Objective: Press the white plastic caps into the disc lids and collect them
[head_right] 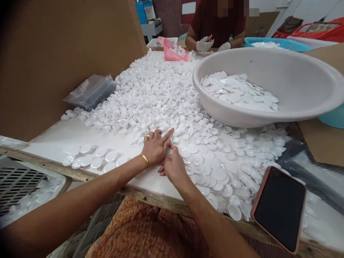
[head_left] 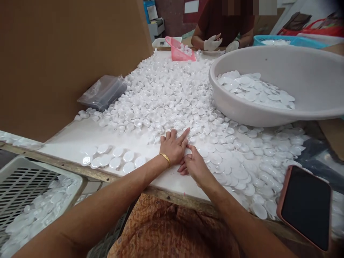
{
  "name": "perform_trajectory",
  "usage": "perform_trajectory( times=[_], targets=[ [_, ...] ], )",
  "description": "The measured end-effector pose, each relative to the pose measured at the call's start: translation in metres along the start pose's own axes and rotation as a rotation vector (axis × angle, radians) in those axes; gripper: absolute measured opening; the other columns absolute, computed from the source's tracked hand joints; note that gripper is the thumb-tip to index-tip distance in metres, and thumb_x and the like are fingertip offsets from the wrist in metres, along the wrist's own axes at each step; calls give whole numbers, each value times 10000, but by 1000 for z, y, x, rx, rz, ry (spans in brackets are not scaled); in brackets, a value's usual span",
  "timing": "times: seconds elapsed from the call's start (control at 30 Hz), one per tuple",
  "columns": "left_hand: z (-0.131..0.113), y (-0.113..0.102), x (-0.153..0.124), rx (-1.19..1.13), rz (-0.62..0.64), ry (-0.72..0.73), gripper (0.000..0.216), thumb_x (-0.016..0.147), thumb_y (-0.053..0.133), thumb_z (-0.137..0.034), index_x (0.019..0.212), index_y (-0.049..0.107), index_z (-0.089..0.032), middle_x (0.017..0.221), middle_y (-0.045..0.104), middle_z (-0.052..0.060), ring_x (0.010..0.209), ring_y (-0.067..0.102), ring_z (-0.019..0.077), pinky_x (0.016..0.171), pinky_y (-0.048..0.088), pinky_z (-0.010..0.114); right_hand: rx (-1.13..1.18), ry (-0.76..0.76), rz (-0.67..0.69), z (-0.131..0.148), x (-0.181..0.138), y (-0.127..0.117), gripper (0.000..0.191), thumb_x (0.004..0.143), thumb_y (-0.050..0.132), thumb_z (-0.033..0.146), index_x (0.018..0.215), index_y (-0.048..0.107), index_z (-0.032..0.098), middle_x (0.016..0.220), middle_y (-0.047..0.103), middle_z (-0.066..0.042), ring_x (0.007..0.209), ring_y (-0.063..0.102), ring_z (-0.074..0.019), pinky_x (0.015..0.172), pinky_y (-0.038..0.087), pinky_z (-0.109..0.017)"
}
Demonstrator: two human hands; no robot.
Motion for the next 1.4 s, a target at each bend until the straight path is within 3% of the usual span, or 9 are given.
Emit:
perform_trajectory(
  times=[0.23,0.37,0.47,0.53,0.67,0.83,1.03,1.23,1.4],
  targets=[
    [-5,-12,-1,18,-75,1,497,911,266,-414,1387,130,-453,1150,420,74,989,409,244,824,319,413,-144,-47,26,-2,6,9,617,772,369,86,1353,222,231,536,523,66,430,574,-138,378,442,-210],
    [-2,-22,-19,35,-107,-2,485,902,253,-483,1381,191,-443,1187,424,93,1017,408,266,831,316,429,-375,-180,-60,15,0,-12,443,787,368,102,1219,406,193,600,576,38,469,569,-121,494,457,-235],
    [14,-29,-45,93,-102,35,507,884,252,-539,1378,209,-437,1211,425,105,1031,407,286,842,310,459,-773,-423,-312,44,-21,-45,289,815,438,153,1086,534,179,875,619,-47,734,606,-165,667,459,-289],
    [32,-33,-60,115,-76,38,516,874,259,-559,1375,226,-436,1207,430,105,1029,408,291,840,314,472,-1026,-497,-409,54,-31,-56,252,828,492,196,1067,565,174,1025,579,-87,917,566,-219,710,442,-315],
    [69,-45,-63,-5,-61,-105,487,904,204,-505,1364,307,-382,1095,469,102,972,426,266,789,360,429,-1265,-479,-354,53,-27,-56,161,842,525,212,986,591,185,1023,563,-71,962,528,-222,659,414,-297],
    [62,-57,-33,59,-156,6,323,878,401,-325,1122,600,-255,1031,516,105,993,417,276,794,343,404,-1298,-434,-336,53,-23,-55,122,851,527,209,967,563,196,1012,565,-33,910,547,-183,599,380,-270],
    [63,-47,-31,123,-123,48,182,825,487,-202,914,645,-186,900,573,91,888,484,249,739,326,387,-1300,-386,-320,53,-21,-63,232,854,537,236,1078,542,179,1080,546,-42,869,575,-169,618,389,-269],
    [14,-32,-50,-67,-61,234,154,807,535,-193,909,649,-216,853,578,43,849,493,208,714,333,355,-1327,-303,-298,53,-8,-71,256,832,547,306,1058,559,187,1098,520,-49,895,571,-178,609,383,-268],
    [11,-34,-49,-247,-56,151,235,792,566,-222,1010,653,-230,883,570,49,868,494,211,748,373,350,-1273,-341,-278,59,-13,-72,263,750,621,365,932,561,184,1016,539,-39,806,571,-176,579,369,-272]
  ],
)
Point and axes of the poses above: each hand's wrist, its own x-axis towards the middle knuckle, its own y-axis out of the palm, z = x × y, the point moved 9 cm from there along x, towards the middle knuckle
